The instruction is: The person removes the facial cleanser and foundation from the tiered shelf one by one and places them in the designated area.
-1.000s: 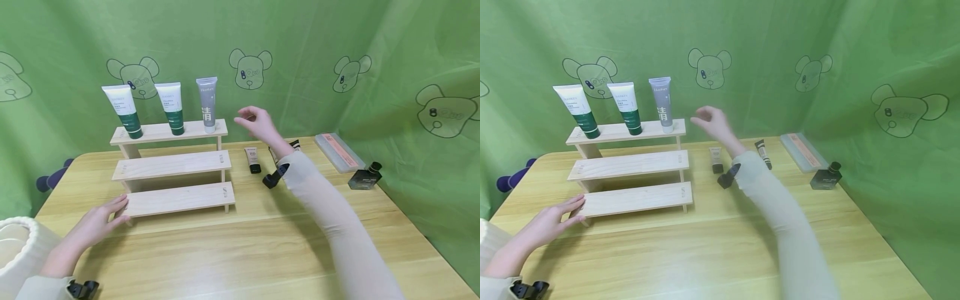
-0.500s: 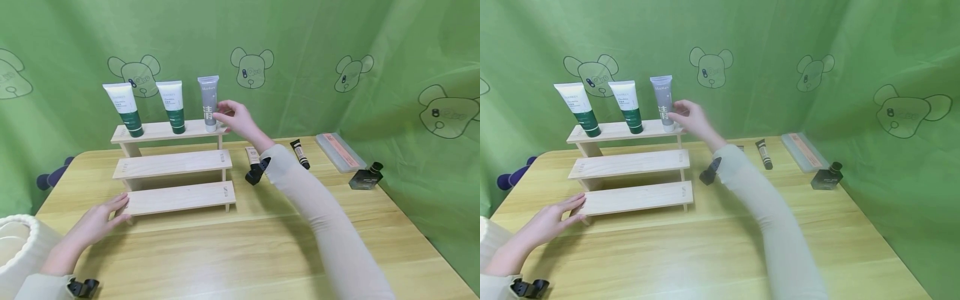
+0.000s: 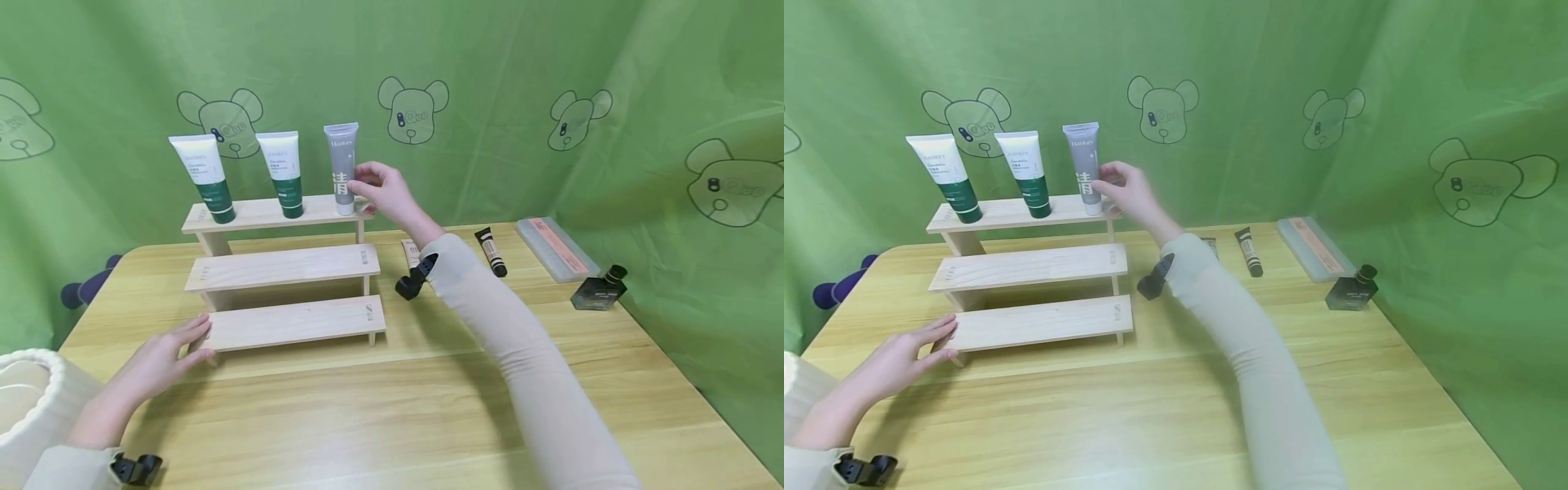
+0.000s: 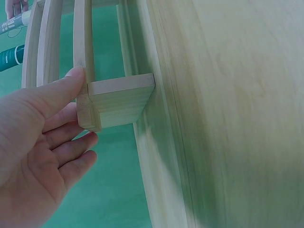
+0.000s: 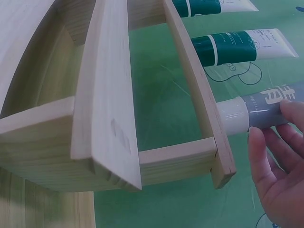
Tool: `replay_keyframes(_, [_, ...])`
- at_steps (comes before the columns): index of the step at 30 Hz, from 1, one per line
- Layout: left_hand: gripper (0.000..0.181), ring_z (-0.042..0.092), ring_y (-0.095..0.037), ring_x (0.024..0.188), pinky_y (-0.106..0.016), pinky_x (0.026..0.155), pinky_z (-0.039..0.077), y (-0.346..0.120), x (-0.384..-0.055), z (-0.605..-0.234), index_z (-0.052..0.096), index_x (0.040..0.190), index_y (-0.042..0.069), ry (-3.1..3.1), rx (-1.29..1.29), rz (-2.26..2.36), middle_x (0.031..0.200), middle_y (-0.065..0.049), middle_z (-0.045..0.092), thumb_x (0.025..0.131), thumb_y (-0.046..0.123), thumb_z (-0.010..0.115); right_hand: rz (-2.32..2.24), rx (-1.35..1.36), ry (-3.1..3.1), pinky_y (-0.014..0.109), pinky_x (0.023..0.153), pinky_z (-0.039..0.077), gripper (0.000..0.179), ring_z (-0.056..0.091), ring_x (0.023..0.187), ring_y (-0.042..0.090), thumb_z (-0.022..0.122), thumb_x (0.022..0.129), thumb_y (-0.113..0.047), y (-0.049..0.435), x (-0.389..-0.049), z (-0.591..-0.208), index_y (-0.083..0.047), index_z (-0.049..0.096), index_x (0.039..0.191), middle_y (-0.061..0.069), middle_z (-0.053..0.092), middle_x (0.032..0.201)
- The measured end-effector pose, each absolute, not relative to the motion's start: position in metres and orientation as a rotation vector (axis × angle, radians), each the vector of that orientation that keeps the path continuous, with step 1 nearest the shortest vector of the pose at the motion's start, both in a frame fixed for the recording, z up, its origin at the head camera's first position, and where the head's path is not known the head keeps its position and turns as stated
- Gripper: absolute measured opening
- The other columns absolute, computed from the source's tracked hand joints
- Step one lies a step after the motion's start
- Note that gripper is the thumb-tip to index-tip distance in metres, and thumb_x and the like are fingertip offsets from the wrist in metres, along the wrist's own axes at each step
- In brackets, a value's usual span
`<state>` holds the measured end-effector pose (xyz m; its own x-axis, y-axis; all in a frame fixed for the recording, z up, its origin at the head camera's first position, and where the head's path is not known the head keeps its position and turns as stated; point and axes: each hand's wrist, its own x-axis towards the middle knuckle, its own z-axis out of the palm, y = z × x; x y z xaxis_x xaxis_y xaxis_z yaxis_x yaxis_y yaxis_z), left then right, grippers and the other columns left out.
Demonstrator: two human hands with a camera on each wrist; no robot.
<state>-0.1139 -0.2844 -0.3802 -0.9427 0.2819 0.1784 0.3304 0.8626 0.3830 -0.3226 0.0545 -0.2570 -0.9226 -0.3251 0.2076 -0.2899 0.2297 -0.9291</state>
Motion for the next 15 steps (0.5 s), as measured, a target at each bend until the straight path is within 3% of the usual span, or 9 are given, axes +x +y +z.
replay_keyframes(15, [0.054, 0.041, -0.048, 0.116, -0.059, 0.093, 0.034, -0.2851, -0.113, -0.3836, 0.048, 0.125, -0.012, -2.918, -0.489, -0.613, 0.133, -0.029, 0.04, 0.086, 0.02, 0.066, -1.877, -0.619, 2.457, 0.035, 0.065, 0.054, 0.041, 0.057, 0.096, 0.016, 0.065, 0.087, -0.016, 0.0576, -0.3192, -0.2612, -0.005, 0.053, 0.125, 0.007, 0.061, 0.113])
